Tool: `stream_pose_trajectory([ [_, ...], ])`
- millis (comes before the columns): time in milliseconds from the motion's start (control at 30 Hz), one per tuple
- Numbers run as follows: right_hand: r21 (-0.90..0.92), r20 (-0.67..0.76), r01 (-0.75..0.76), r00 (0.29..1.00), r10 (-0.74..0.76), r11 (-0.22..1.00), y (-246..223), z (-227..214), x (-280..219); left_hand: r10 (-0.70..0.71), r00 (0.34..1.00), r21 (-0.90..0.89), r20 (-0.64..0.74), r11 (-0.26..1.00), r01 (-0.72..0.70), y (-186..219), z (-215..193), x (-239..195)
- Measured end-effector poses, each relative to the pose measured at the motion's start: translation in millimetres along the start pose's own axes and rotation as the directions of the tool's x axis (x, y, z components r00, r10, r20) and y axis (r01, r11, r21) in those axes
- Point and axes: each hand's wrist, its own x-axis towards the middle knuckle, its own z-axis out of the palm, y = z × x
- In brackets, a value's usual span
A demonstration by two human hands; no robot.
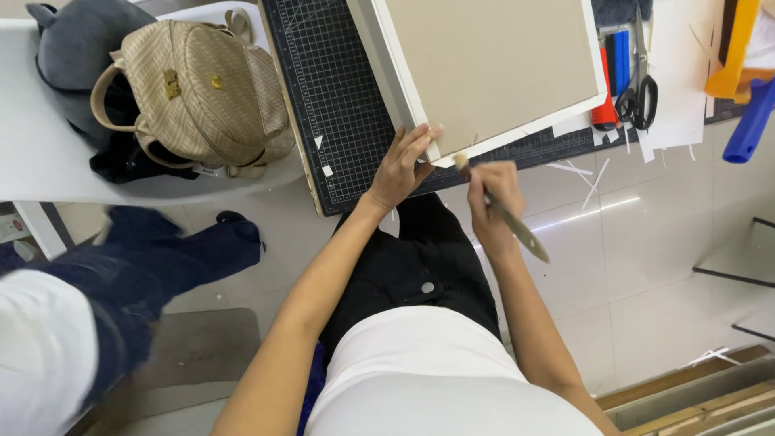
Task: Trimming the edges of a cardboard panel using scissors and smoothing them down with a blue scraper tool on a cutting mat.
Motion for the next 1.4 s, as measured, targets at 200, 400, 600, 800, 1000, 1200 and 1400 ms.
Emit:
stream_pose_trajectory([
  [200,-0.043,-0.123,-0.114,0.987,0.108,0.993,58.8,-21.7,-28.7,-0.036,0.999,0.021,-0.014,0.999,0.036,5.6,2.4,1.5],
  [400,0.039,-0.239,-0.332,0.912,0.332,0.942,29.2,31.7,-35.4,-0.049,0.998,-0.033,-0.032,0.998,0.048,4.9,6.8,-4.2],
  [600,0.025,-0.347,-0.407,0.853,0.390,0.913,5.7,9.8,-17.1,-0.008,0.999,0.028,0.037,1.000,0.007,-5.8,3.4,-4.4],
  [800,0.053,-0.094,-0.310,0.945,0.313,0.949,-31.2,51.4,-19.7,0.044,0.999,0.149,0.001,0.988,-0.044,-2.8,3.3,1.8],
  [1000,-0.011,-0.340,-0.338,0.886,0.315,0.941,39.3,1.6,-15.3,-0.157,0.987,-0.117,0.029,0.980,0.159,9.6,-5.1,9.4],
  [1200,0.065,-0.207,-0.425,0.879,0.429,0.903,12.6,12.2,-27.3,-0.147,0.989,-0.094,0.032,0.984,0.150,13.5,-7.6,11.7],
  [1400,0.017,-0.107,-0.457,0.884,0.456,0.889,10.7,24.5,-29.6,-0.141,0.990,-0.078,0.017,0.987,0.142,18.4,-10.4,15.6],
])
